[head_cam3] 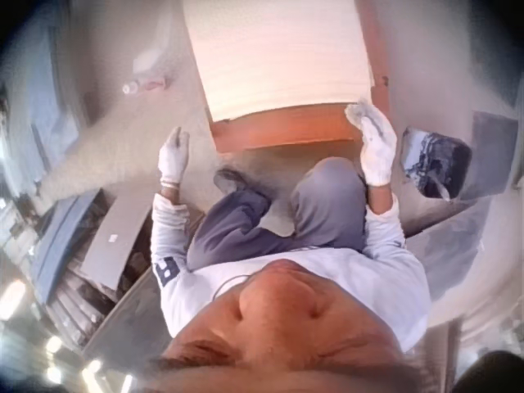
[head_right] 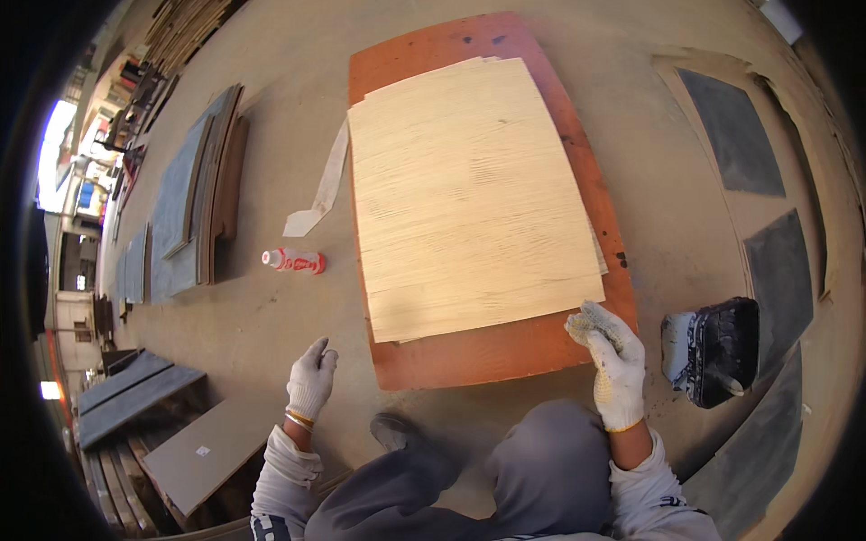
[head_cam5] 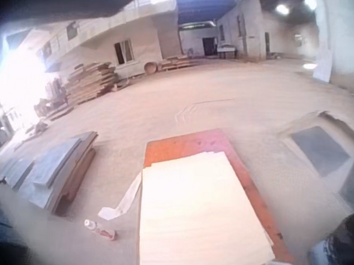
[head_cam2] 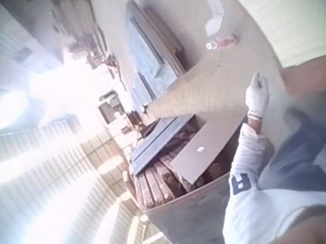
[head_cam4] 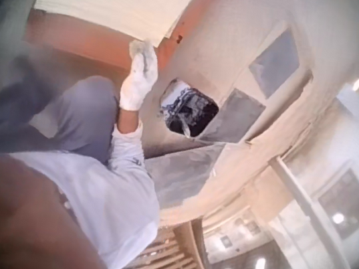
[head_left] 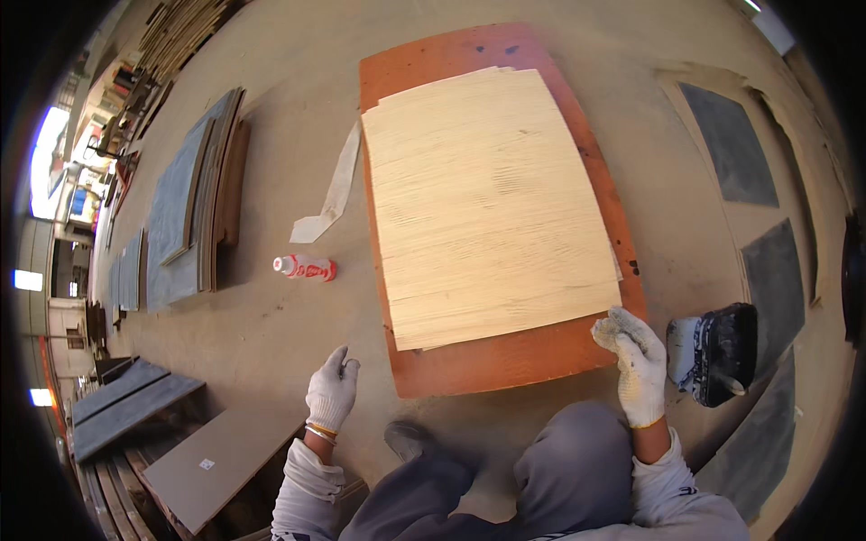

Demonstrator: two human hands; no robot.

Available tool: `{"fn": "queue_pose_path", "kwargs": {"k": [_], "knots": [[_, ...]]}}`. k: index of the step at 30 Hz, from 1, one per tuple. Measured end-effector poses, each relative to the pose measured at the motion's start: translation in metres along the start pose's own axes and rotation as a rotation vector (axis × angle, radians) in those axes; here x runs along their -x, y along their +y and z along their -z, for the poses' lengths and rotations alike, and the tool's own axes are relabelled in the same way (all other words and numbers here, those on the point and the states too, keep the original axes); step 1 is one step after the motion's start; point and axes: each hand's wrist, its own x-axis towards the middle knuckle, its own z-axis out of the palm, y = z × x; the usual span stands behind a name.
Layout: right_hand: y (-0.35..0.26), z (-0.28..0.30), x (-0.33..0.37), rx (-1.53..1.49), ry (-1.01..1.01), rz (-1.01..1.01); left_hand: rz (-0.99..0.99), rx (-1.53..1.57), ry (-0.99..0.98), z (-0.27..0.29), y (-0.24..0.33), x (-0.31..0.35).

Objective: The person applies dark paint to rectangular wooden panels using a brush. They repeatedly dip the brush into a paint container, spread the paint evenly across the surface, and then stack the painted panels on a nearby pile.

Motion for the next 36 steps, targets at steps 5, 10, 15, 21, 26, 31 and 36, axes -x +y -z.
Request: {"fn": "queue_pose_path", "kwargs": {"k": [5, 10, 15, 21, 26, 31, 36], "knots": [[-0.013, 0.071, 0.043, 0.213, 0.245, 0.134, -0.011, 0.550, -0.226, -0.048, 0.092, -0.042], [-0.045, 0.181, 0.092, 1.003, 0.600, 0.660, -0.106, 0.288, -0.194, -0.064, 0.086, -0.057], [-0.074, 0.282, 0.087, 1.848, 0.626, 0.348, -0.224, 0.296, -0.197, -0.065, 0.123, -0.022], [-0.042, 0.331, 0.016, 2.247, 0.037, -0.424, -0.229, 0.454, -0.270, -0.090, 0.134, 0.016], [-0.047, 0.322, -0.002, 2.217, -0.023, -0.571, -0.506, 0.022, 0.378, -0.107, 0.101, -0.037], [-0.054, 0.309, 0.004, 2.198, 0.200, -0.424, -0.193, 0.718, -0.046, -0.080, 0.154, -0.098], [-0.044, 0.326, 0.009, 2.146, 0.319, -0.266, -0.039, 0.737, -0.197, -0.083, 0.164, -0.104]]}}
